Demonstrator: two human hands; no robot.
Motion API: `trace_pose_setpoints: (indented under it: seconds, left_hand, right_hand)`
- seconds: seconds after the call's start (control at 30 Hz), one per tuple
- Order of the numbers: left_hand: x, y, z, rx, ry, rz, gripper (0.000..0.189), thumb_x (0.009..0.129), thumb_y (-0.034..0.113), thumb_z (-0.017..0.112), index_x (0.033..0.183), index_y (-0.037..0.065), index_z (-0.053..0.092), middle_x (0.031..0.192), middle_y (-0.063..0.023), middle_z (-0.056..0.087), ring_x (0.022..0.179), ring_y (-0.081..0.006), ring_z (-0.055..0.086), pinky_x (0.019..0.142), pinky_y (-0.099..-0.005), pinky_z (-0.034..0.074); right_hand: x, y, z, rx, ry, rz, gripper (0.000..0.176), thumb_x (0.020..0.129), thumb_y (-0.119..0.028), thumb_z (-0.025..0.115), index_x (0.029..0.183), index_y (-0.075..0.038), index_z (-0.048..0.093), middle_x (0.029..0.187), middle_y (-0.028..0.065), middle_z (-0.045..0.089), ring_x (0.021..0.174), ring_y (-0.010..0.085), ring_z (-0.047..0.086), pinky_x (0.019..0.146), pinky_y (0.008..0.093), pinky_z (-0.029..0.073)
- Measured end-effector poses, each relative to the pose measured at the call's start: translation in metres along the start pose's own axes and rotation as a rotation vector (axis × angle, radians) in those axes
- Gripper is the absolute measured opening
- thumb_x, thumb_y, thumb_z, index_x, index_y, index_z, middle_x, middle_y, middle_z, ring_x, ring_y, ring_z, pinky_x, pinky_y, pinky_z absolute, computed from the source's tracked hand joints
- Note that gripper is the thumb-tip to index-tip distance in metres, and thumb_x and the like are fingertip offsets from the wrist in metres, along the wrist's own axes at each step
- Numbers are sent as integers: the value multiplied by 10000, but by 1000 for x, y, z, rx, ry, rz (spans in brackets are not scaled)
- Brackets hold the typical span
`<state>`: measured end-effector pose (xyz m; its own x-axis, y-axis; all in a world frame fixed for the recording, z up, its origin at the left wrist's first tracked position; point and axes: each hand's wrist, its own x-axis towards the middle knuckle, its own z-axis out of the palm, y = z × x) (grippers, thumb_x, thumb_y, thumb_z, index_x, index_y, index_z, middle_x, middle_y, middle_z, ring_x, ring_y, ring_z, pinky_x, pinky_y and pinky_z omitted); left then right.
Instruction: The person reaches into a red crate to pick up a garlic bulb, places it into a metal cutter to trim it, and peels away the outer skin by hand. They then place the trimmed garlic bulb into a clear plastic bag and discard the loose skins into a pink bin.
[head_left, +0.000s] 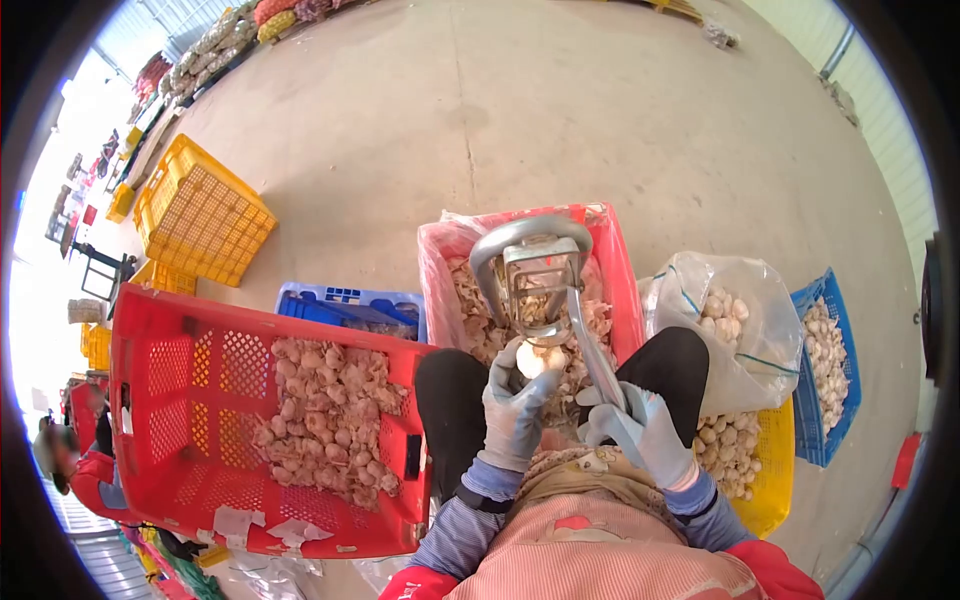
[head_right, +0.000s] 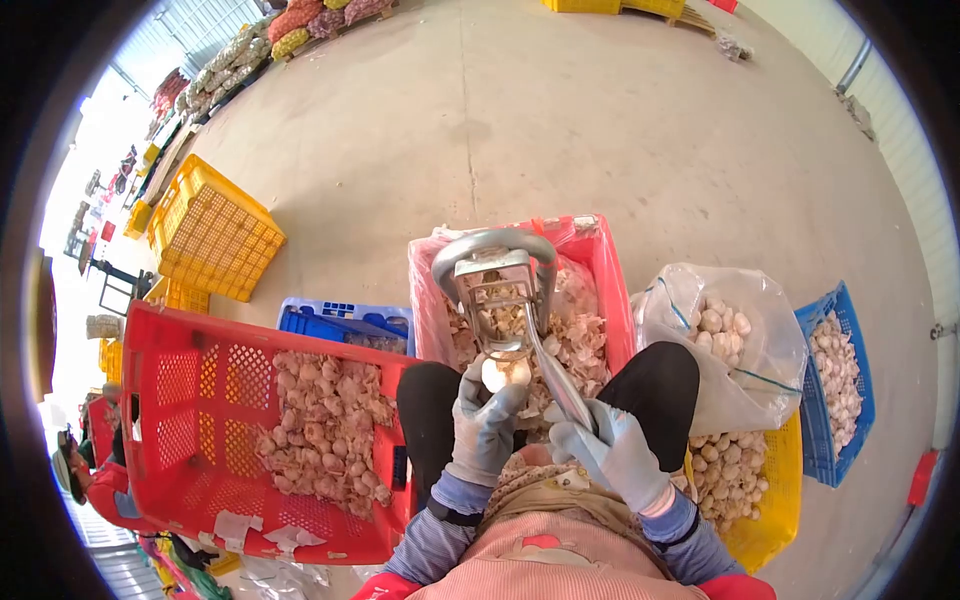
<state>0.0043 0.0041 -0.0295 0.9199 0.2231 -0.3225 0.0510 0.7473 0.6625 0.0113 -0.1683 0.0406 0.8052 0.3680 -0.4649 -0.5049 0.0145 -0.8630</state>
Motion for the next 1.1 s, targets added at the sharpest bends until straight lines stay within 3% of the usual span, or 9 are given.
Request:
trace_pose_setpoints:
  seconds: [0.23, 0.43, 0.53, 0.63, 0.73, 0.83, 0.93, 1.03, 1.1]
  left_hand:
    - [5, 1, 5, 131, 67, 130, 552, 740, -37, 797, 1213, -3, 515, 1073, -99, 667, 924, -141, 668, 814, -267, 565]
    - [-1, 14, 14, 283, 136, 109, 534, 724, 9, 826, 1172, 32, 536, 1084, -102, 662, 905, -151, 667, 772, -270, 567]
    - [0, 17, 12, 307, 158, 43, 518, 734, 20, 820, 1173, 28, 545, 1087, -91, 665, 900, -150, 669, 769, -267, 568]
    - [5, 17, 8, 262, 140, -64, 570, 741, 39, 837, 1217, -20, 529, 1079, -82, 659, 889, -115, 653, 766, -244, 549]
    - [15, -5, -1, 88, 86, 11, 560, 776, 25, 803, 1262, 7, 526, 1091, -59, 657, 890, -101, 640, 768, -236, 530]
    - [11, -1, -1, -88, -49, -58, 501, 873, 2, 667, 1338, 33, 486, 1201, -89, 618, 1050, -175, 634, 911, -330, 535]
    - [1, 8, -2, -98, -139, -61, 479, 915, 29, 614, 1369, 44, 461, 1281, -90, 570, 1150, -204, 598, 980, -381, 523]
    - [-4, 7, -5, -99, -137, -49, 474, 916, 53, 631, 1361, 49, 470, 1282, -87, 575, 1156, -201, 597, 989, -376, 522]
    - [-2, 5, -5, -116, -144, -40, 460, 917, 75, 646, 1347, 51, 484, 1276, -88, 585, 1147, -199, 606, 986, -368, 525]
  right_hand:
    - [-2, -10, 4, -74, 26, 16, 298, 935, -177, 669, 1115, 57, 626, 804, 45, 672, 720, 93, 633, 656, 238, 503]
    - [-20, -26, 17, -131, 99, -11, 328, 920, -205, 687, 1097, 62, 618, 781, 66, 669, 712, 89, 611, 643, 259, 501]
    - [-21, -26, 16, -377, 115, -103, 388, 892, -222, 704, 1130, 65, 596, 762, 100, 665, 700, 122, 641, 633, 287, 507]
    - [10, 14, 6, -400, 153, -100, 402, 868, -239, 711, 1120, 55, 602, 758, 147, 662, 690, 212, 678, 630, 321, 512]
    - [53, 61, -18, -692, 198, -391, 385, 873, -250, 698, 1111, 40, 612, 774, 177, 666, 696, 301, 684, 623, 352, 516]
    - [65, 62, -24, -970, 227, -498, 383, 898, -250, 673, 1128, 46, 600, 769, 195, 649, 676, 323, 665, 620, 379, 516]
    - [37, 34, -21, -470, -15, -179, 407, 934, -266, 647, 1177, 52, 573, 740, 147, 650, 662, 264, 669, 610, 354, 525]
    - [-1, 2, -12, 68, -65, 98, 418, 960, -291, 634, 1186, 55, 572, 734, 80, 645, 667, 179, 667, 598, 283, 526]
    - [-16, -14, -3, -91, -38, 30, 403, 997, -275, 564, 1216, 63, 561, 734, 85, 667, 660, 156, 665, 618, 261, 533]
